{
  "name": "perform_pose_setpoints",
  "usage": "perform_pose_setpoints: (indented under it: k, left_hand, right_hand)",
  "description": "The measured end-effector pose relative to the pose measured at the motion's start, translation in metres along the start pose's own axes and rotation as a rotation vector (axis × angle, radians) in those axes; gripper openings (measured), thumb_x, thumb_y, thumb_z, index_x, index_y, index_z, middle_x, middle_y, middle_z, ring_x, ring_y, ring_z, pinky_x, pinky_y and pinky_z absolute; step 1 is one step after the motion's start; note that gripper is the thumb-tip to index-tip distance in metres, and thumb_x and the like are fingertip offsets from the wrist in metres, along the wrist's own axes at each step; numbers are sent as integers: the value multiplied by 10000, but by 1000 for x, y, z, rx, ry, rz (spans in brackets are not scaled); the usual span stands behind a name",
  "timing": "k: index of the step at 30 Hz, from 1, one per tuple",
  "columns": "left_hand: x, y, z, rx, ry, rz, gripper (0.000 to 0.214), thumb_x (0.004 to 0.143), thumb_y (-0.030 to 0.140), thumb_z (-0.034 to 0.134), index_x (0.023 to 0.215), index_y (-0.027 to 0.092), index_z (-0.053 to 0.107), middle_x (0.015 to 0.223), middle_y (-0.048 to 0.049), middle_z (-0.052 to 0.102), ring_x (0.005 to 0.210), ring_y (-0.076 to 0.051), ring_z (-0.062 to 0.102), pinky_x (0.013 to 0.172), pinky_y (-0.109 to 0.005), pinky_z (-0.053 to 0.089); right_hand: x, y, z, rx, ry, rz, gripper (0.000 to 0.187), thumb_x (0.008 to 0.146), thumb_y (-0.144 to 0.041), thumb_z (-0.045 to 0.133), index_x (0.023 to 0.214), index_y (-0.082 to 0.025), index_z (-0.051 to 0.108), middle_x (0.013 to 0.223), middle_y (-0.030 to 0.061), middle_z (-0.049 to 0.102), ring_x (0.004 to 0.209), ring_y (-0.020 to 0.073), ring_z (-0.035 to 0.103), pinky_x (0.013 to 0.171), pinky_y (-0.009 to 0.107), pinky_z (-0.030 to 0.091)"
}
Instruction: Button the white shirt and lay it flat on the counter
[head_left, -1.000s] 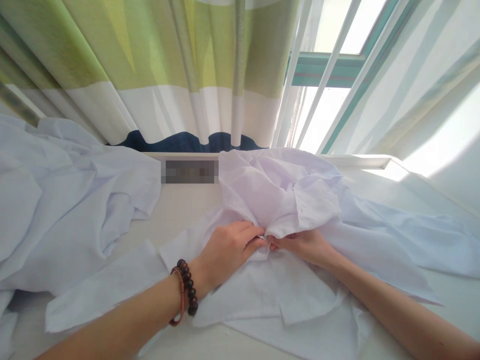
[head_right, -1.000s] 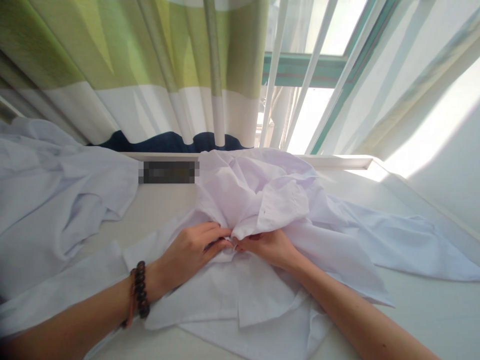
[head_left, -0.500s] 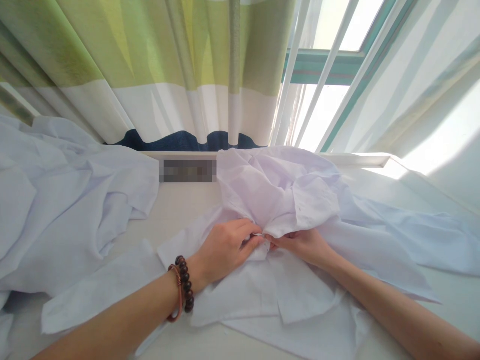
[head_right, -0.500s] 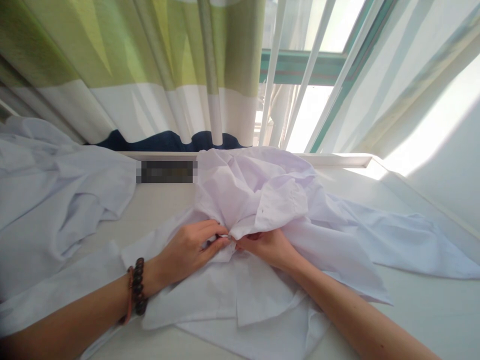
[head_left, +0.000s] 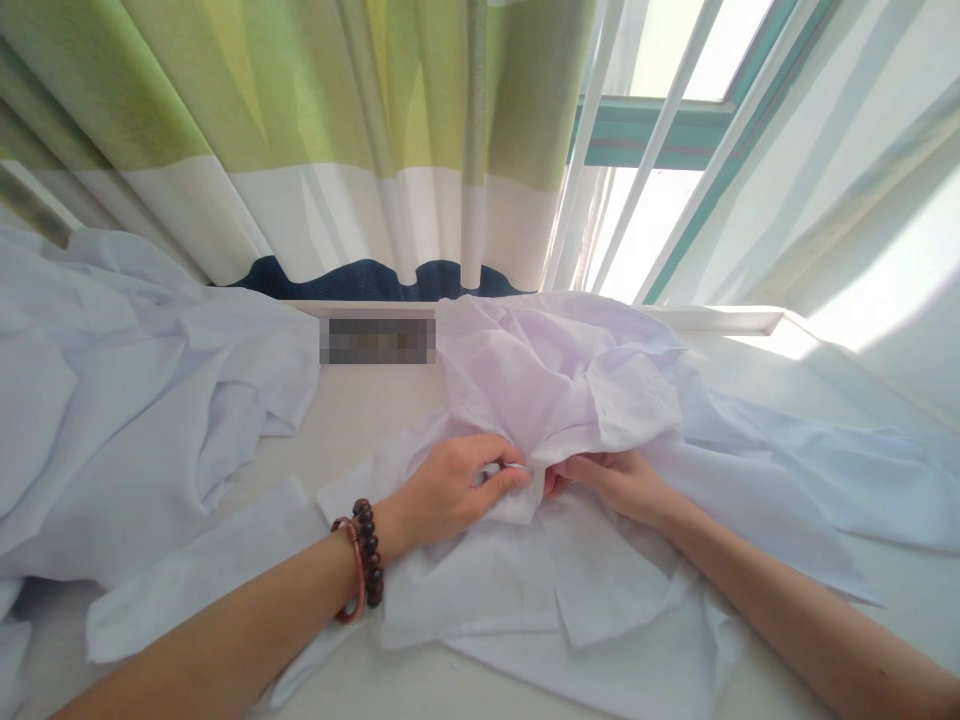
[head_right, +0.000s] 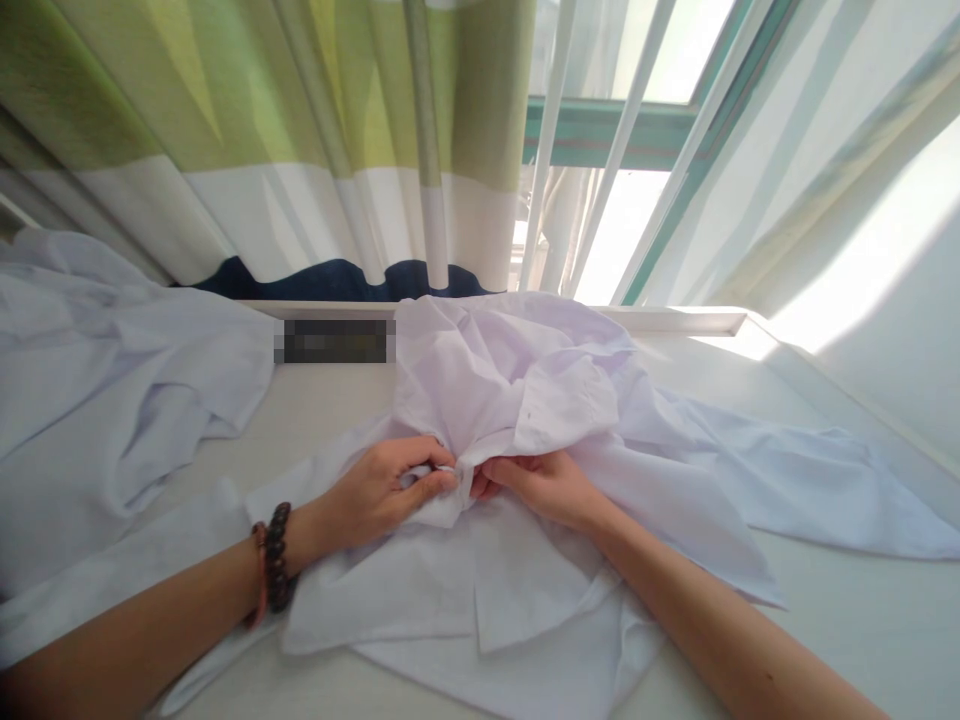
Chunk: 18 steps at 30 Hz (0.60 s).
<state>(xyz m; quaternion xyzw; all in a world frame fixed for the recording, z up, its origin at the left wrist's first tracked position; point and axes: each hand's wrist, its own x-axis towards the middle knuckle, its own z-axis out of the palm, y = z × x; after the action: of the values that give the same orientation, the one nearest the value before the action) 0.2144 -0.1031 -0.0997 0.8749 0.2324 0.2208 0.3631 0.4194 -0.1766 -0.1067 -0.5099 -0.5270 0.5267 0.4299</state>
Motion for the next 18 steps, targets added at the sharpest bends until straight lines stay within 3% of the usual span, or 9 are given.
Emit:
perform_pose_setpoints:
  k: [7,18]
  left_hand:
    - [4,-4,-5,-112,-56,-27,157,870,282,590,830,161,681,821,-3,712,729,-129,623,666,-209,473]
    - [2,-7,-4,-116,-94,5,134,871,263,608,814,175,691,823,7,714,730,-114,628,671,-191,472]
  right_hand:
    - [1,5,4,-33,-29,54,187,761,-362,700,779,-176,685,752,38,728,746,197,689,715,315,563]
    - [2,-2,3,-65,-87,119,246,744,-414,710,724,-174,663,676,7,670,654,144,633,673,282,553]
